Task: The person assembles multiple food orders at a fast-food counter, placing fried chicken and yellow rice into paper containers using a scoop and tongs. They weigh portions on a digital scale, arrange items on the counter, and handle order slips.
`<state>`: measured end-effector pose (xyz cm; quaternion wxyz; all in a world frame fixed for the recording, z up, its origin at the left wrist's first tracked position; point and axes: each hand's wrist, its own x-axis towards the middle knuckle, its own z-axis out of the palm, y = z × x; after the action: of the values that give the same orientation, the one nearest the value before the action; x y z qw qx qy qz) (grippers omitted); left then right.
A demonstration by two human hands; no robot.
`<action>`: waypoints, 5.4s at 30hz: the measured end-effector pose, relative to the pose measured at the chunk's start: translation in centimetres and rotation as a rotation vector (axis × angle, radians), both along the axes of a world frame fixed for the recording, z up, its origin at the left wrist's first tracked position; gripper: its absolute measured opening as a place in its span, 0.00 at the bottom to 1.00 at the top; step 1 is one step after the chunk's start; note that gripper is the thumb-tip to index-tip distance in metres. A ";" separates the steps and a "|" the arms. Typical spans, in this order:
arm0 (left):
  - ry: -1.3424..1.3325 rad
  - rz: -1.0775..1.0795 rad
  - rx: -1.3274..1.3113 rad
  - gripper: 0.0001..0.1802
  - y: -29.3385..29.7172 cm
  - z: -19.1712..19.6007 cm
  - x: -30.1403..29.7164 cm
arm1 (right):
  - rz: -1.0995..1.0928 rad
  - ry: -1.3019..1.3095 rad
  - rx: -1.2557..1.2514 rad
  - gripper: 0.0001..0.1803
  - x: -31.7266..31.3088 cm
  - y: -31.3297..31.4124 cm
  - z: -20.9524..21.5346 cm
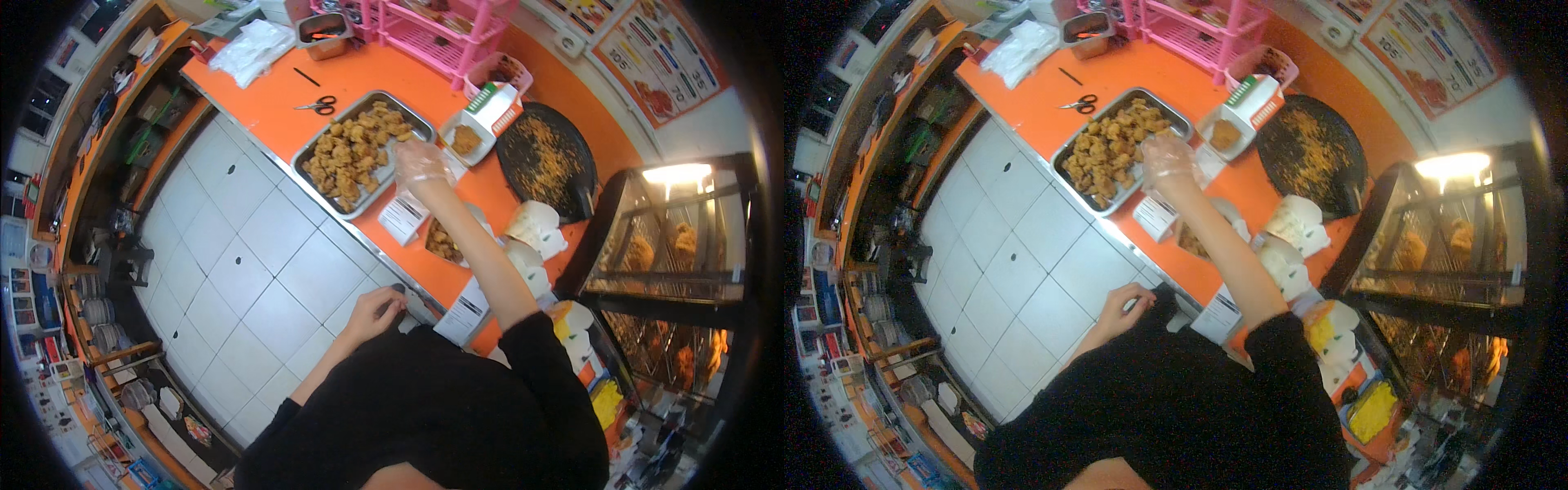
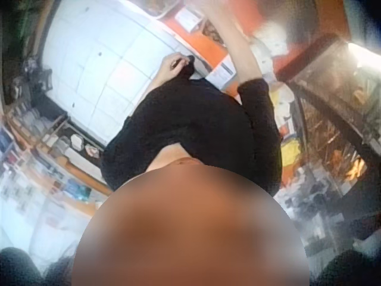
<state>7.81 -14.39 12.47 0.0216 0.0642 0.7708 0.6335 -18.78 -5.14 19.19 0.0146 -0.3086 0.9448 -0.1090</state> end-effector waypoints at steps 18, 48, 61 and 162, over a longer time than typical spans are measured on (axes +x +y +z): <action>-0.008 0.303 -0.036 0.06 -7.8 -1.3 1.5 | -0.122 -0.166 0.370 0.17 -8.5 -4.9 -4.7; 0.043 0.192 -0.072 0.06 -7.1 -0.8 3.1 | -0.340 -0.667 -0.220 0.24 -5.7 -6.4 -6.3; 0.050 -0.094 -0.057 0.06 0.8 0.9 0.6 | -0.116 -1.158 -1.383 0.16 17.9 16.7 7.0; 0.487 -1.208 -0.179 0.11 58.6 -4.3 12.7 | -1.165 -0.249 -0.096 0.07 55.6 51.3 -12.4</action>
<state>20.53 44.25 8.18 0.2035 0.6252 0.6316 0.4107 36.85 46.19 6.76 0.0493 0.2751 0.9437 -0.1769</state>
